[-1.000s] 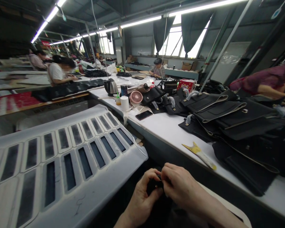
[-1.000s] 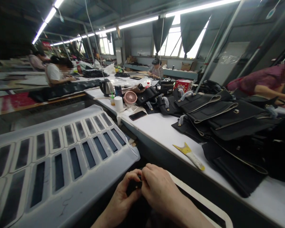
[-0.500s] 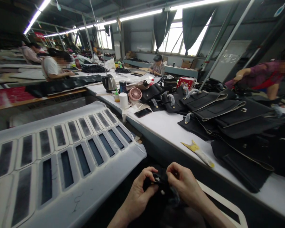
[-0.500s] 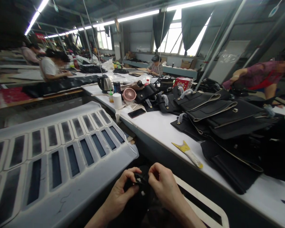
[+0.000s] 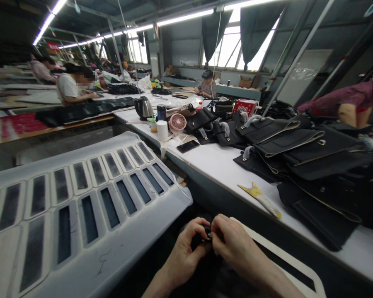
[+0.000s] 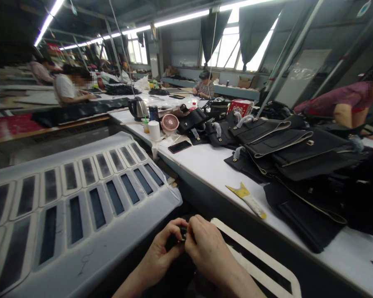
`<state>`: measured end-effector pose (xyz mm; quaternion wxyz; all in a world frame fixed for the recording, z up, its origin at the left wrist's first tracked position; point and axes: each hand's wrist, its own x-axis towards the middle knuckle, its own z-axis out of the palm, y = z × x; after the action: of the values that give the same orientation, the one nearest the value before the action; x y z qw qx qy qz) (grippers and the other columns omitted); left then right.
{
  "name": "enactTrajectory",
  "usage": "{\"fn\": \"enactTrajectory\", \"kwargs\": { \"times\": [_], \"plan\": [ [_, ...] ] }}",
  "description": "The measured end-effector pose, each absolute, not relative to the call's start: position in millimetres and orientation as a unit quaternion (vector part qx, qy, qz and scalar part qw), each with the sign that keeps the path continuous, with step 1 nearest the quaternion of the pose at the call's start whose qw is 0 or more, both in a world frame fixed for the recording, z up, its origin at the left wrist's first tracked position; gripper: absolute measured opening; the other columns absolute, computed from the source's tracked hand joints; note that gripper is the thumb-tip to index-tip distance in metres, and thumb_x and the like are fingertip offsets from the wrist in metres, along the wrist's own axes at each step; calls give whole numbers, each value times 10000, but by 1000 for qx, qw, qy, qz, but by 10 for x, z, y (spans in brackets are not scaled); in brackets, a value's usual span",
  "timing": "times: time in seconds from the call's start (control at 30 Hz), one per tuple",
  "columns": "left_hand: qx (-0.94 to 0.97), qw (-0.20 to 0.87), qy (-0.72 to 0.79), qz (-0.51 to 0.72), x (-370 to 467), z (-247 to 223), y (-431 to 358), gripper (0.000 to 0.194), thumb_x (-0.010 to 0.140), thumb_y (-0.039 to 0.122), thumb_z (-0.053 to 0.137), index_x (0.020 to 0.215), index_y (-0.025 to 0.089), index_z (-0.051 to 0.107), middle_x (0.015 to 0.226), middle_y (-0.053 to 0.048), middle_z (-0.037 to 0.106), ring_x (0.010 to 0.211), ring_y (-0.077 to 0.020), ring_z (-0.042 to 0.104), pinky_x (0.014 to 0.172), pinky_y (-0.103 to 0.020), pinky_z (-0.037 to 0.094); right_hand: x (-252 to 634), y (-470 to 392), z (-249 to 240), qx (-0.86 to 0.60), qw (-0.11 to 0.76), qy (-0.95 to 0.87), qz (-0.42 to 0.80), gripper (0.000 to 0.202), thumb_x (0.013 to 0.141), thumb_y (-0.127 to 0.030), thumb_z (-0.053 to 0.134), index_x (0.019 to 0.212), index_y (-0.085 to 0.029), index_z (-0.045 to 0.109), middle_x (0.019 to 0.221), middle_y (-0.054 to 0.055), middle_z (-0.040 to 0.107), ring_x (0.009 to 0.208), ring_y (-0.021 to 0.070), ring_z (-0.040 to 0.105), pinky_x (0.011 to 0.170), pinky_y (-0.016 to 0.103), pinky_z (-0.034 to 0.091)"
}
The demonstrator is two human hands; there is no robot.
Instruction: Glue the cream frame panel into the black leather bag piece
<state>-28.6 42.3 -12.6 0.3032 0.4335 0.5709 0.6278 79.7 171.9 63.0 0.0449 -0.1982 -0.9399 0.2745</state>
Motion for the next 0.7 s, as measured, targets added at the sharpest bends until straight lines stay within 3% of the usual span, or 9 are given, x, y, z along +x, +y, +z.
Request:
{"fn": "enactTrajectory", "kwargs": {
  "times": [0.17, 0.33, 0.43, 0.53, 0.6, 0.7],
  "plan": [
    [439, 304, 577, 618, -294, -126, 436, 115, 857, 165, 629, 862, 231, 536, 1243, -7, 574, 1206, -189, 514, 1064, -336, 350, 869, 1738, 564, -228, 64, -919, 315, 127, 808, -123, 409, 721, -213, 433, 737, -12, 519, 684, 142, 480, 627, 294, 334],
    [438, 305, 573, 623, -326, -145, 457, 118, 842, 177, 650, 873, 229, 550, 1210, -14, 588, 1192, -196, 515, 1056, -332, 354, 1028, 1743, 339, -301, 84, -842, 439, 130, 826, -242, 457, 701, -218, 481, 638, -29, 513, 608, 140, 451, 560, 286, 321],
    [444, 307, 574, 616, -366, -160, 454, 245, 830, 181, 656, 1051, 258, 585, 1183, -19, 591, 1159, -202, 525, 1039, -336, 365, 1135, 1752, 175, -350, 153, -766, 517, 215, 849, -384, 489, 707, -223, 478, 620, -33, 507, 603, 146, 485, 586, 292, 374],
    [435, 334, 573, 609, -428, -143, 463, 460, 861, 251, 623, 1301, 314, 503, 1191, -19, 584, 1090, -191, 552, 979, -321, 402, 1226, 1756, 54, -401, 224, -670, 583, 346, 830, -545, 541, 727, -220, 486, 592, -34, 524, 602, 168, 560, 619, 305, 414],
    [441, 334, 575, 603, -461, -106, 489, 387, 876, 317, 609, 1259, 298, 559, 1177, -25, 588, 1075, -198, 556, 962, -318, 407, 1277, 1725, -13, -409, 223, -644, 607, 410, 837, -598, 541, 696, -216, 491, 550, -39, 510, 571, 160, 557, 602, 294, 411],
    [442, 304, 604, 590, -479, -48, 540, 173, 880, 333, 609, 1015, 238, 661, 1067, -28, 606, 1037, -197, 563, 945, -310, 403, 1347, 1619, -108, -383, 173, -683, 597, 446, 863, -610, 515, 660, -213, 499, 552, -31, 506, 543, 142, 511, 543, 272, 402]
  ]
}}
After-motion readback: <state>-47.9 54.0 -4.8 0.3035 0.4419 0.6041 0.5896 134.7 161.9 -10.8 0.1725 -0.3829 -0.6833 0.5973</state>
